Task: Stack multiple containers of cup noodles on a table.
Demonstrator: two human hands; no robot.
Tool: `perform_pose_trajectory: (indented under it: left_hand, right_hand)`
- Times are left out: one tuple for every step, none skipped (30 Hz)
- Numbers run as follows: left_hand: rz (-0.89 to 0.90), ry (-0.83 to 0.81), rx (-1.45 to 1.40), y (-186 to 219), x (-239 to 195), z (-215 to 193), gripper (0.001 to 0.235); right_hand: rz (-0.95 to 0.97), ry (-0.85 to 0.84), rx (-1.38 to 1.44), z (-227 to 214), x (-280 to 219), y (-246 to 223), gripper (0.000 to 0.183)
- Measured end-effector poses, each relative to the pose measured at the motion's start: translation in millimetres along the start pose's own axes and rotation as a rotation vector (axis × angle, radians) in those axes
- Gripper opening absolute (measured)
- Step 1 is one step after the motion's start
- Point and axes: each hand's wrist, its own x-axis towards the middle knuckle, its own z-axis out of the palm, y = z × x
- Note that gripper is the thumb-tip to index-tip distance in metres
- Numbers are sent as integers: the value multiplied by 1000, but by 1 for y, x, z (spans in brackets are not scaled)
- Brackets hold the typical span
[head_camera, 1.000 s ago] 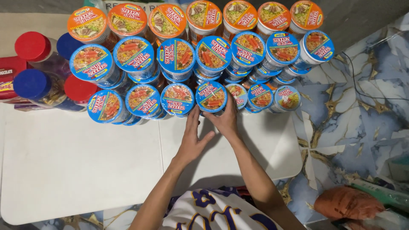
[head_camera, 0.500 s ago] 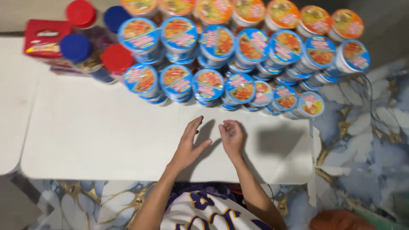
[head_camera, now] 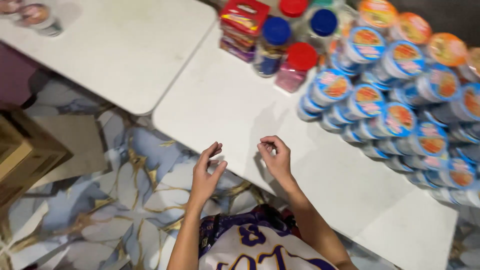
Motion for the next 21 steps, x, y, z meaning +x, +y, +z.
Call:
perform_pose_trajectory:
  left_hand:
    - [-13, 24, 3, 0, -4, -25, 62]
    - [-35, 53, -18, -1, -8, -50, 60]
    - [-52, 82, -41, -1, -10, -73, 59]
    - [-61, 106, -39, -9, -19, -93, 59]
    - [-47, 129, -17, -17, -19, -113, 60]
    - [-33, 152, 4, -24, -19, -132, 61]
    - [-33, 172, 6, -26, -20, -151, 61]
    - [-26, 186, -18, -28, -20, -169, 61]
    - [-23, 196, -43, -31, -21, -184, 62]
    - [-26, 211, -42, -33, -19, -196, 62]
    - [-23, 233, -45, -35, -16, -208, 61]
    - [-20, 254, -49, -37, -13, -220, 61]
    - [-19, 269, -50, -42, -10, -230, 61]
    - [-7, 272, -79, -47, -6, -240, 61]
    - [9, 277, -106, -52, 0, -250, 61]
    - [13, 293, -106, -47, 7, -261, 61]
    - [-22, 299, -80, -42, 13, -271, 60]
    - [-56, 305, -54, -37, 19, -282, 60]
    - [-59, 321, -53, -44, 26, -293, 60]
    - [-28, 328, -51, -51, 33, -305, 60]
    - [5, 336, -46, -58, 42, -317, 61]
  right_hand:
    - [3, -26, 6, 27, -1, -9, 14]
    - [41, -73, 18, 54, -3, -18, 14]
    - [76, -118, 28, 79, -3, -27, 15]
    - [75, -142, 32, 101, -11, -30, 15]
    - [37, -174, 31, 124, -10, -33, 15]
    - [-2, -205, 30, 145, -8, -35, 15]
    - [-10, -222, 35, 165, -6, -40, 15]
    - [8, -259, 53, 184, -3, -44, 15]
    - [30, -293, 69, 200, -2, -47, 15]
    - [28, -308, 71, 217, 1, -50, 15]
    - [7, -323, 81, 233, 6, -53, 16]
    - [-14, -338, 92, 248, 12, -55, 16]
    - [-20, -351, 92, 263, 17, -57, 16]
    - [-2, -374, 98, 277, 22, -59, 16]
    - [12, -397, 105, 293, 30, -60, 17]
    - [3, -411, 106, 309, 39, -61, 17]
    - [13, -425, 119, 324, 46, -62, 16]
    - [24, -438, 131, 340, 53, -63, 16]
    - [21, -454, 134, 357, 62, -61, 16]
    - [36, -463, 149, 374, 71, -58, 17]
    - [49, -474, 165, 393, 83, -56, 17]
